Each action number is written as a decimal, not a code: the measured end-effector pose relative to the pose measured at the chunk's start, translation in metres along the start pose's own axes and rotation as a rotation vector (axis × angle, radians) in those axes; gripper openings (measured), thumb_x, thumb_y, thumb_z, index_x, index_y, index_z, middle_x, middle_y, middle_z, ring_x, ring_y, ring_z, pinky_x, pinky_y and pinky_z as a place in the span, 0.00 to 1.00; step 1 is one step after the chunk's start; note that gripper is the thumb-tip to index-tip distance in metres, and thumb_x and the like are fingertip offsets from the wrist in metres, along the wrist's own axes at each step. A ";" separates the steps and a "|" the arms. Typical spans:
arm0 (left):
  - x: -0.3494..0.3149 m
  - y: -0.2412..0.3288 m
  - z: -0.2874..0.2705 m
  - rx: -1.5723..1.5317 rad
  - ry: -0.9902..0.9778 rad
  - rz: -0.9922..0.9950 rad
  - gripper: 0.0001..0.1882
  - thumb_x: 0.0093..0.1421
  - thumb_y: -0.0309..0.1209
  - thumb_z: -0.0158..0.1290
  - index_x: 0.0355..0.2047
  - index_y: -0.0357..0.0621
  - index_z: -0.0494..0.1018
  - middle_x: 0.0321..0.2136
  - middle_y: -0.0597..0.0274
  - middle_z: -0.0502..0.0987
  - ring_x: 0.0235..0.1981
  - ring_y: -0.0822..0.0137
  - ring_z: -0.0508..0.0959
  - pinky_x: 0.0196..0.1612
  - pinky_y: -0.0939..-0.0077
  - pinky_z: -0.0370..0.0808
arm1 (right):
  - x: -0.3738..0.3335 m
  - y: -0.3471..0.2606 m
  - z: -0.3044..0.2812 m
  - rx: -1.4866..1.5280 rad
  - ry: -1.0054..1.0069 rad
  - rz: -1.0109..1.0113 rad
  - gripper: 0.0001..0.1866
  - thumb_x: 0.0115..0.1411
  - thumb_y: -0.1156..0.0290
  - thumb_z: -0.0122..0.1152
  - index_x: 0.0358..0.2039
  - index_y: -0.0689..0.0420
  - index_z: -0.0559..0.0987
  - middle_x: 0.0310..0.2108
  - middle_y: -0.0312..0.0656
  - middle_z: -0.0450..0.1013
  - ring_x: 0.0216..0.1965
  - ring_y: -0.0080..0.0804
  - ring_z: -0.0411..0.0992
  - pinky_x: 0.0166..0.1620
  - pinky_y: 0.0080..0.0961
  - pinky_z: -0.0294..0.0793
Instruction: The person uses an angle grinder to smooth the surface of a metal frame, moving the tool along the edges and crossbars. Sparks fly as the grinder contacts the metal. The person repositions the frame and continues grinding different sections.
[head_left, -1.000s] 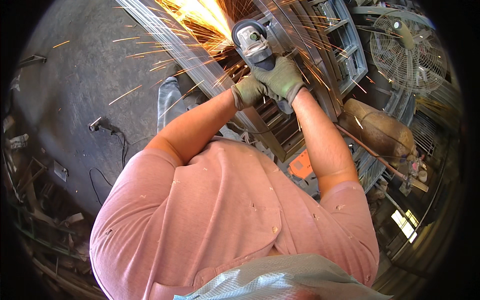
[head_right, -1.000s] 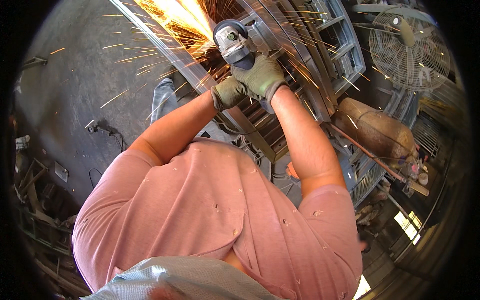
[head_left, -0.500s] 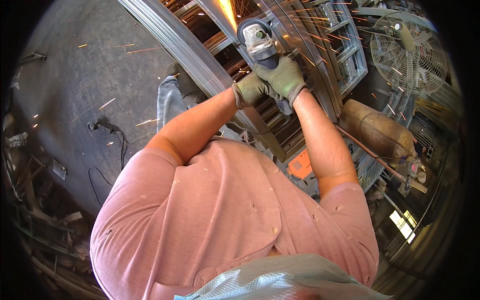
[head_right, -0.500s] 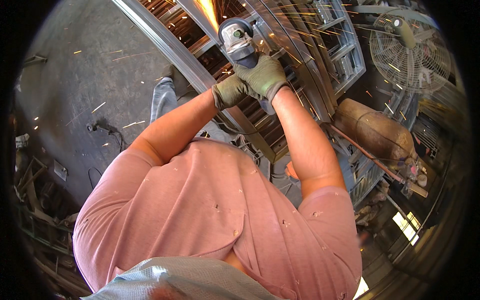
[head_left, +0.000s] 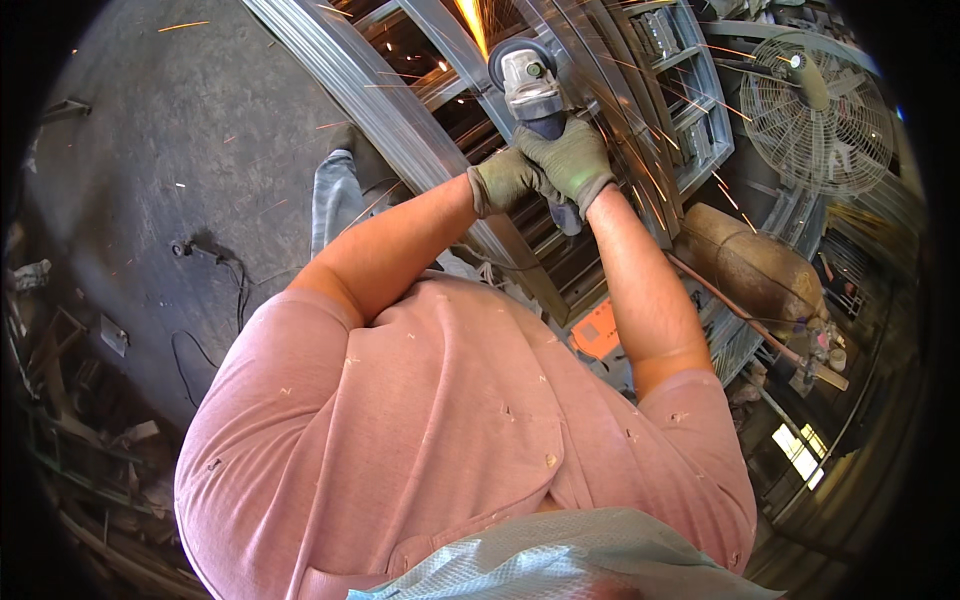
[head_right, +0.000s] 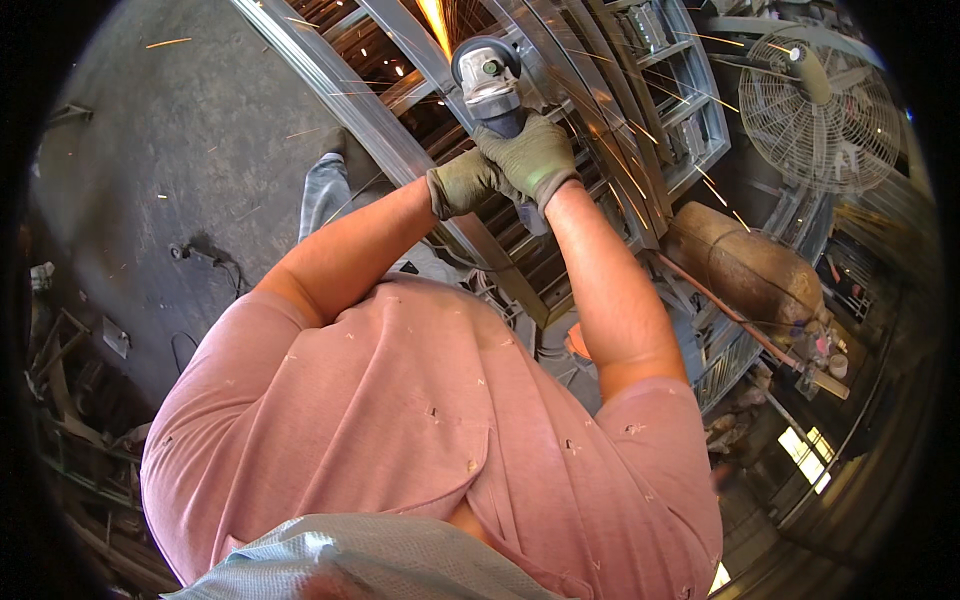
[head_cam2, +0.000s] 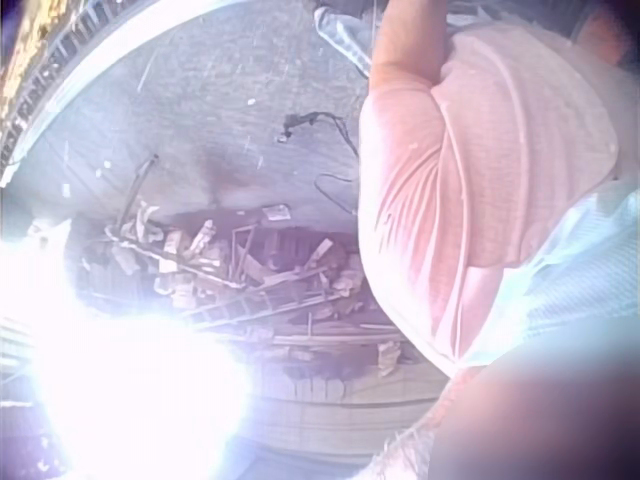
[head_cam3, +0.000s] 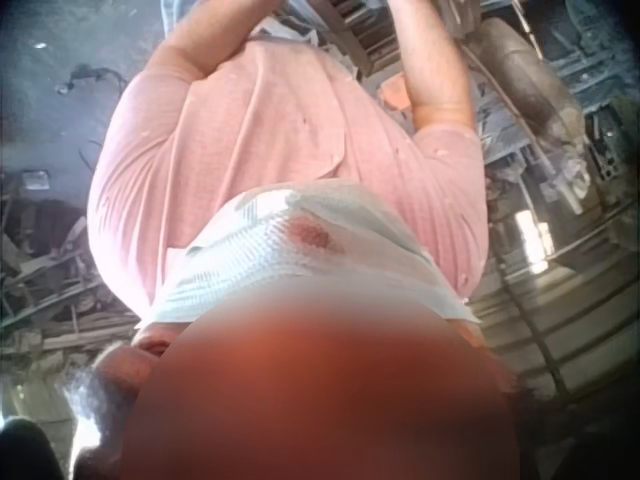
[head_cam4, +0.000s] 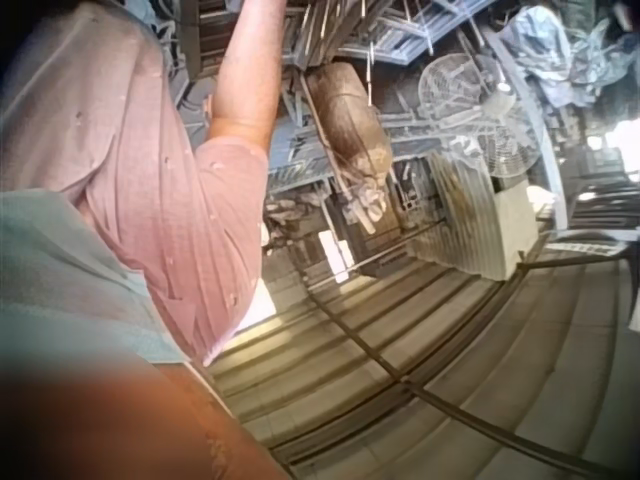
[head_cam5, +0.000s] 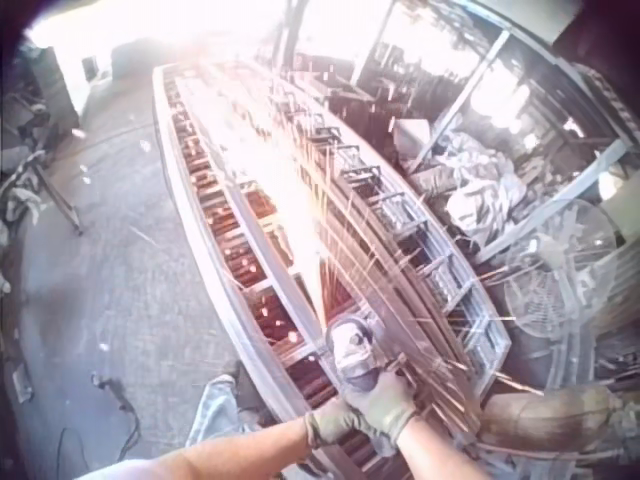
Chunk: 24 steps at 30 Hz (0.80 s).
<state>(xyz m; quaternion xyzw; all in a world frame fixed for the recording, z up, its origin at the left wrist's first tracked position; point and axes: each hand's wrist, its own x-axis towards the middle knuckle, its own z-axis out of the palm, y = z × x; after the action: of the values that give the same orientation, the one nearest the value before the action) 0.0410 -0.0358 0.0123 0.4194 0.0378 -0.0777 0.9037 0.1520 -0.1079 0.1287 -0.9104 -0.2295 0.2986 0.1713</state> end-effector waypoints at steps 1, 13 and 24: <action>0.000 0.001 0.000 0.050 -0.014 0.090 0.24 0.57 0.25 0.75 0.54 0.41 0.83 0.51 0.60 0.86 0.54 0.63 0.81 0.60 0.62 0.79 | 0.000 0.001 0.000 -0.052 -0.021 -0.009 0.32 0.54 0.42 0.79 0.43 0.59 0.88 0.39 0.57 0.87 0.44 0.55 0.86 0.49 0.45 0.85; 0.001 -0.001 0.001 -0.052 -0.053 0.079 0.21 0.57 0.22 0.74 0.52 0.42 0.85 0.50 0.62 0.86 0.54 0.65 0.80 0.60 0.64 0.80 | -0.003 -0.004 0.000 0.034 0.004 0.036 0.33 0.54 0.38 0.78 0.43 0.58 0.90 0.41 0.57 0.87 0.46 0.55 0.86 0.51 0.44 0.84; 0.000 -0.001 0.006 0.013 0.054 0.205 0.23 0.53 0.19 0.75 0.51 0.40 0.85 0.48 0.63 0.87 0.52 0.65 0.82 0.58 0.65 0.81 | -0.004 -0.004 -0.001 -0.058 -0.065 0.002 0.33 0.55 0.38 0.77 0.45 0.57 0.88 0.42 0.56 0.87 0.46 0.54 0.86 0.51 0.44 0.85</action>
<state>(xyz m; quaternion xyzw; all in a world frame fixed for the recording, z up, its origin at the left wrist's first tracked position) 0.0405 -0.0411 0.0151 0.4288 0.0183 0.0262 0.9028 0.1489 -0.1069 0.1331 -0.9050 -0.2426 0.3213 0.1372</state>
